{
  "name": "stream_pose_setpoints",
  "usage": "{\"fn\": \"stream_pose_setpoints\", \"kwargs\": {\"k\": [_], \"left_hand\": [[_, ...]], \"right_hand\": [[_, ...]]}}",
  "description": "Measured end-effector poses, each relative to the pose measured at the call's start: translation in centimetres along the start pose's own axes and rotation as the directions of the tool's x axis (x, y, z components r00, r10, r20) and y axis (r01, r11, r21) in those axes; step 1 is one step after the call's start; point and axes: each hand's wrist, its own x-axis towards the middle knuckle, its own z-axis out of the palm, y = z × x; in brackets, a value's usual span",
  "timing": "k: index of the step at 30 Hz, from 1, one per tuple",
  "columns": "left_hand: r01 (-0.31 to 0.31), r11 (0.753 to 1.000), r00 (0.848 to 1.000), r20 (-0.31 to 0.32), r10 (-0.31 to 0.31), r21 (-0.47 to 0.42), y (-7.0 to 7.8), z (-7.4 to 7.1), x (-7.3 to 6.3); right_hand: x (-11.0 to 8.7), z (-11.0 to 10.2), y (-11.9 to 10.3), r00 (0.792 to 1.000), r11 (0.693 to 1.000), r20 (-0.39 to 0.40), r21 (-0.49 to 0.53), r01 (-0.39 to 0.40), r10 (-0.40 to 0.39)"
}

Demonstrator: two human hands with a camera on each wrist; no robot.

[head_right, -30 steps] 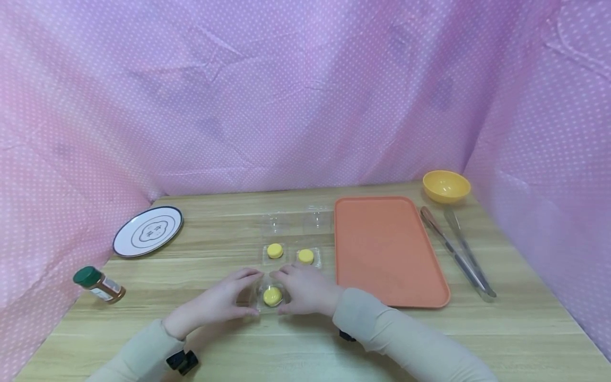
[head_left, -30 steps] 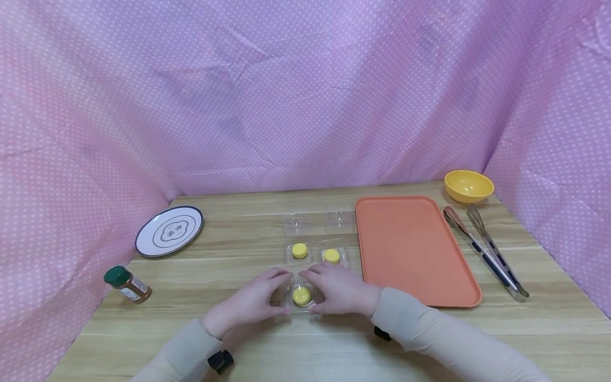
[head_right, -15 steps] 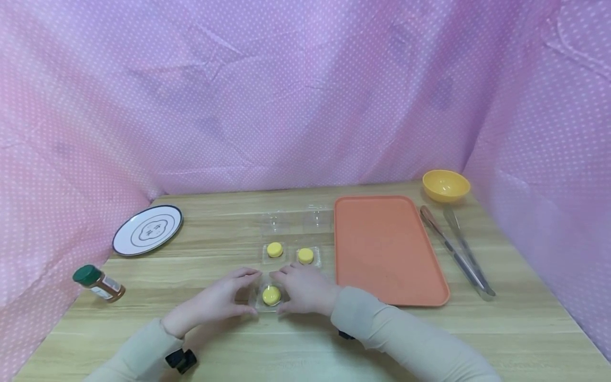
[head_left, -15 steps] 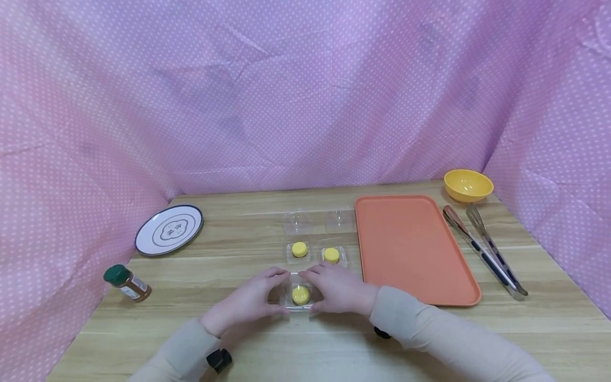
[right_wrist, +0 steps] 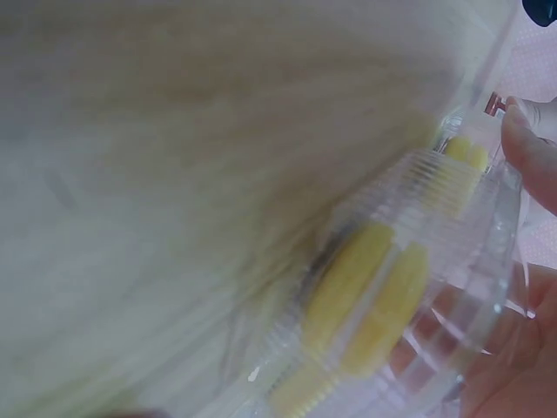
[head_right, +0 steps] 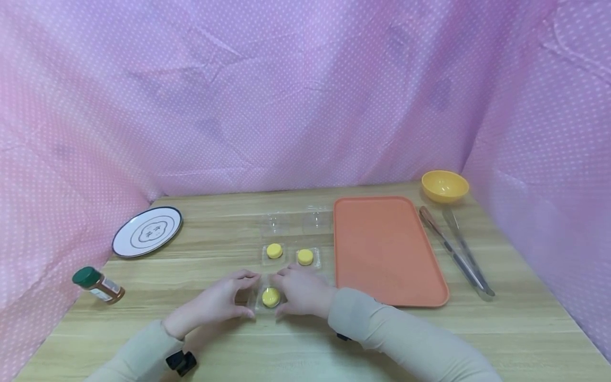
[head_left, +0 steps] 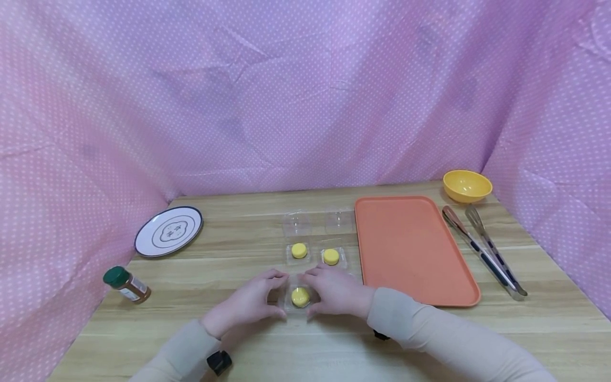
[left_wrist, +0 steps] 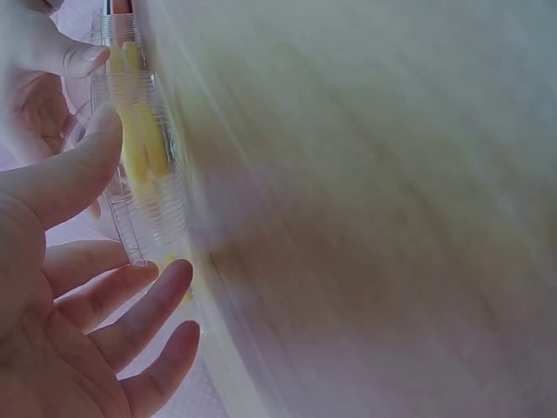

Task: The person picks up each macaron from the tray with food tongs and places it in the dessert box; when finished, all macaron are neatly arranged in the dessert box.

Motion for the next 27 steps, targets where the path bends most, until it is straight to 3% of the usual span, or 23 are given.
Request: {"fn": "stream_pose_setpoints", "kwargs": {"k": [22, 27], "left_hand": [[0.030, 1.000, 0.999, 0.036, -0.030, 0.004, 0.07, -0.13, 0.19], [0.006, 1.000, 1.000, 0.031, -0.006, 0.013, -0.09, -0.15, 0.18]], "right_hand": [[0.07, -0.31, 0.01, 0.999, 0.999, 0.029, 0.042, -0.020, 0.019], [0.11, -0.41, 0.35, 1.000, 0.998, 0.018, 0.068, 0.002, -0.003]]}}
